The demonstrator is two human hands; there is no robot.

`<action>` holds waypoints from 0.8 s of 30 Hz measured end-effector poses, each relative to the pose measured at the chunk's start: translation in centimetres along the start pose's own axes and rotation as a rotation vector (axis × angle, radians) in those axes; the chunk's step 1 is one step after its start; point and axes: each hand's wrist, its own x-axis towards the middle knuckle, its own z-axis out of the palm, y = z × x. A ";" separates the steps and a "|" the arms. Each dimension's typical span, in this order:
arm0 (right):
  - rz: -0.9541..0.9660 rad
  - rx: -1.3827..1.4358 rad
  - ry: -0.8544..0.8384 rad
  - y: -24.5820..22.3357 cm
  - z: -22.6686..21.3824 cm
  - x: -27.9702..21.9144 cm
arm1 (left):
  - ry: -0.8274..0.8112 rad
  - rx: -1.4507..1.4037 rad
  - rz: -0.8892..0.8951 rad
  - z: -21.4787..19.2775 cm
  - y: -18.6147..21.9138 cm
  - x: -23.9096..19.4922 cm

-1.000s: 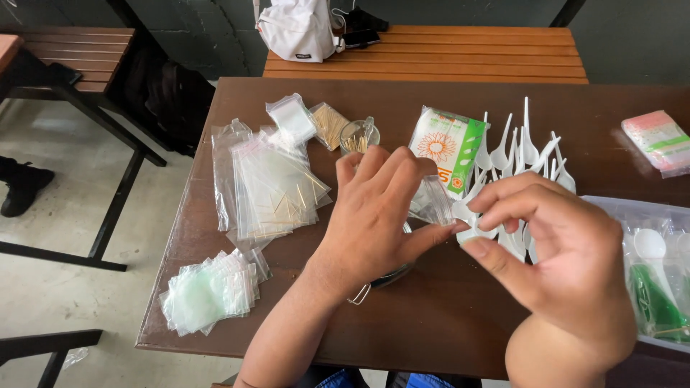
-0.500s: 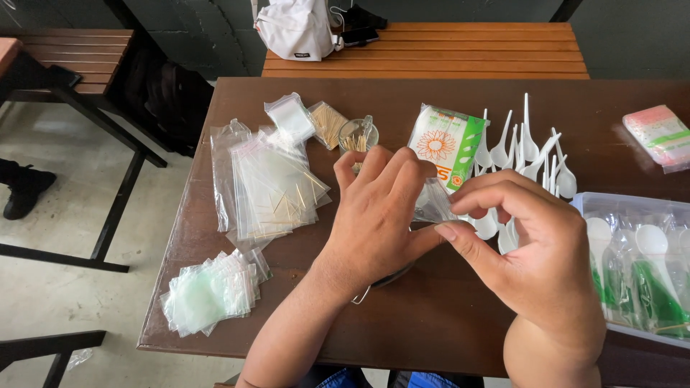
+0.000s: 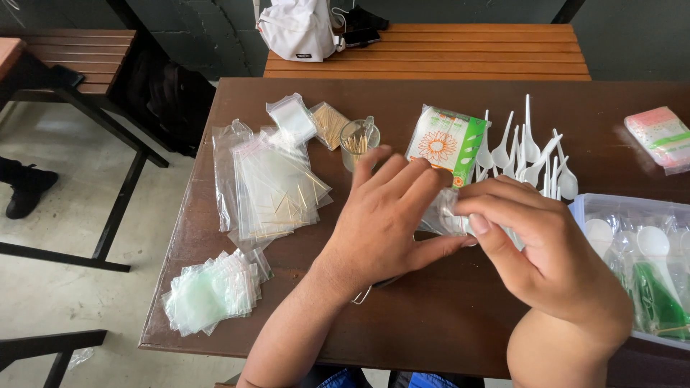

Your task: The person scoops green liquid from a glass jar using a metal spoon and transfers it into small clear plastic bags. They seal each bag and place it into a plastic container. The process is repeated multiple times.

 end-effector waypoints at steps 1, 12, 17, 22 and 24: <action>-0.011 -0.018 -0.015 0.4 -0.1 0.0 | -0.021 -0.071 0.023 0.0 0.0 0.1; 0.024 -0.093 0.097 1.1 0.2 0.2 | -0.026 0.059 0.040 1.6 0.6 -0.1; -0.019 -0.228 0.193 1.4 1.0 0.1 | -0.043 -0.054 0.073 2.2 0.5 -0.3; 0.198 -0.170 0.193 0.7 1.5 -0.1 | -0.025 -0.017 0.086 1.9 0.5 -0.1; 0.295 -0.119 0.168 0.4 1.7 0.1 | 0.012 0.005 0.096 1.9 0.5 -0.2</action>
